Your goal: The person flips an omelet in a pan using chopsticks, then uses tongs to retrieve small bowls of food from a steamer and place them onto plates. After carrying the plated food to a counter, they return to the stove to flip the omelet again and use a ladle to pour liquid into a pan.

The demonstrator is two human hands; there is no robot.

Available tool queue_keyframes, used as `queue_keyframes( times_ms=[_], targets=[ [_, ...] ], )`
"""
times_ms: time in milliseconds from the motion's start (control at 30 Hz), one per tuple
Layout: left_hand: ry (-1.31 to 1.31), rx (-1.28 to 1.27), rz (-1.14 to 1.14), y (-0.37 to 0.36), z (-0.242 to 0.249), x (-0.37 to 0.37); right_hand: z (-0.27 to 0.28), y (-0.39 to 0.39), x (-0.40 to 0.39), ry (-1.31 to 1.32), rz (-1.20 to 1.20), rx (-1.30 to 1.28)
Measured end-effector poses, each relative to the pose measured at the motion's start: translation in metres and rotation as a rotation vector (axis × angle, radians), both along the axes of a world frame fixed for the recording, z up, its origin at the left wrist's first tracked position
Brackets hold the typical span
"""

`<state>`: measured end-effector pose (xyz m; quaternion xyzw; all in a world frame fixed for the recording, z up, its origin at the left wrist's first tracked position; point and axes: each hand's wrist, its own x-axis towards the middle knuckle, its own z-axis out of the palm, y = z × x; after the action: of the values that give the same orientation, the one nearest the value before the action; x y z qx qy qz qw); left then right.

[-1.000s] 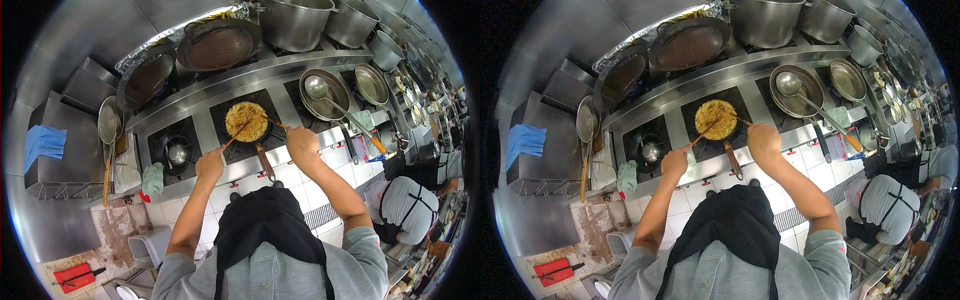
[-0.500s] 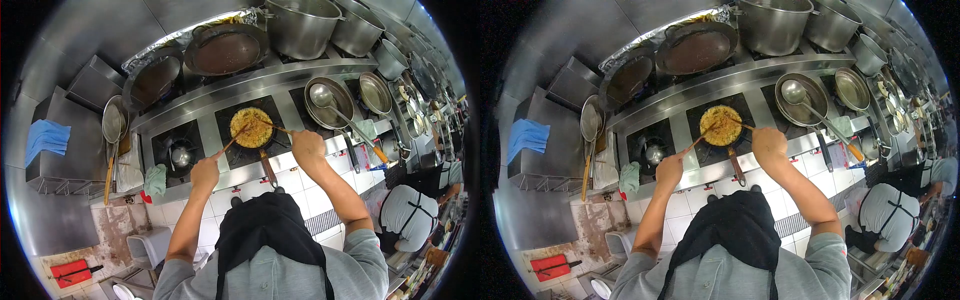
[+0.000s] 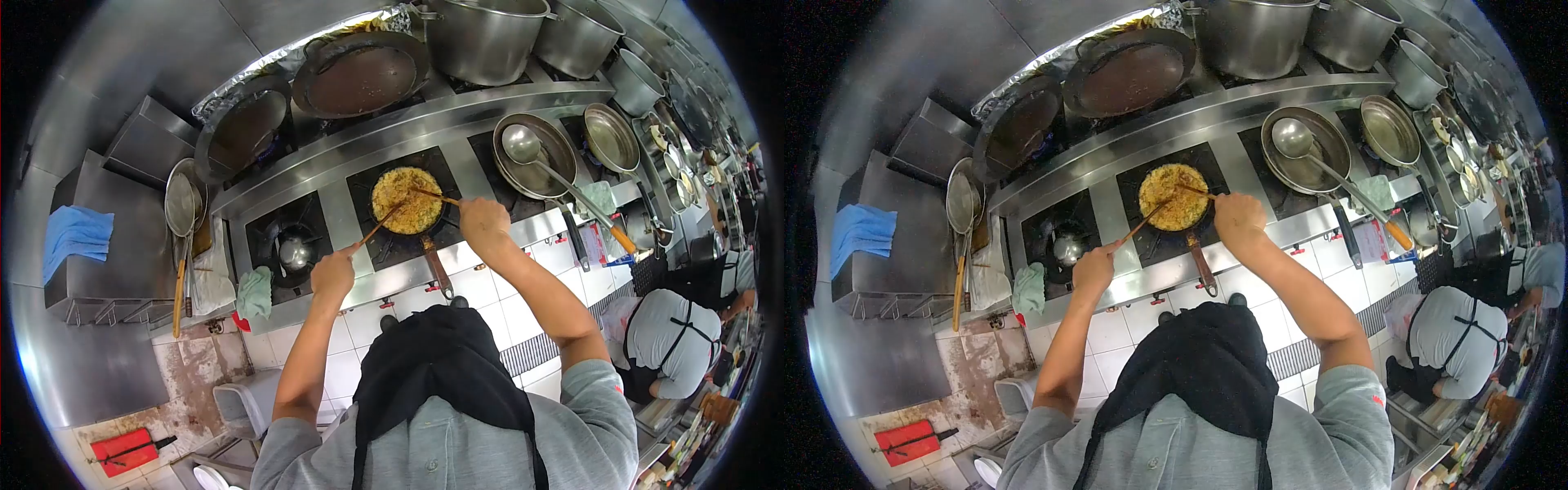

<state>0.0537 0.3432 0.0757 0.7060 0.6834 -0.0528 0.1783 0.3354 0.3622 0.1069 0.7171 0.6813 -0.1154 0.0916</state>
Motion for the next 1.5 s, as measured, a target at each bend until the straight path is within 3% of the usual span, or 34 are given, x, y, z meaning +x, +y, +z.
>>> queue_keyframes(
  times_ms=[167, 367, 467, 667, 767, 833, 933, 1133, 1267, 1433, 1500],
  targets=[
    [0.000, 0.016, -0.042, -0.014, 0.024, 0.005, 0.035, -0.029, 0.003, 0.015, 0.040, 0.080],
    [-0.030, -0.001, -0.031, -0.017, 0.016, -0.001, 0.031, -0.042, 0.015, -0.044, 0.076, -0.036],
    [0.006, 0.024, -0.043, -0.021, 0.036, 0.001, 0.049, -0.047, 0.014, -0.026, 0.059, -0.023],
    [0.030, 0.025, -0.086, -0.014, 0.023, -0.012, 0.030, -0.042, 0.025, -0.016, 0.035, -0.052],
    [0.014, 0.028, -0.088, -0.019, 0.040, -0.002, 0.061, -0.048, 0.023, -0.014, -0.018, 0.002],
    [-0.016, 0.019, -0.086, -0.017, 0.041, 0.017, 0.040, -0.042, 0.022, -0.015, -0.004, 0.027],
    [-0.022, 0.039, -0.097, -0.005, 0.002, 0.020, 0.010, -0.027, 0.020, -0.026, -0.019, 0.028],
    [0.044, 0.053, -0.072, -0.019, 0.052, 0.007, 0.047, -0.040, 0.019, 0.010, -0.011, -0.016],
    [0.082, 0.041, -0.051, -0.012, 0.029, -0.011, 0.008, -0.038, 0.002, 0.056, 0.042, -0.042],
    [0.048, 0.046, -0.054, -0.013, 0.046, -0.006, 0.041, -0.039, 0.014, 0.060, 0.032, -0.028],
    [0.073, 0.053, -0.067, -0.007, 0.030, -0.003, 0.039, -0.038, 0.007, 0.109, 0.030, -0.032]
  ],
)
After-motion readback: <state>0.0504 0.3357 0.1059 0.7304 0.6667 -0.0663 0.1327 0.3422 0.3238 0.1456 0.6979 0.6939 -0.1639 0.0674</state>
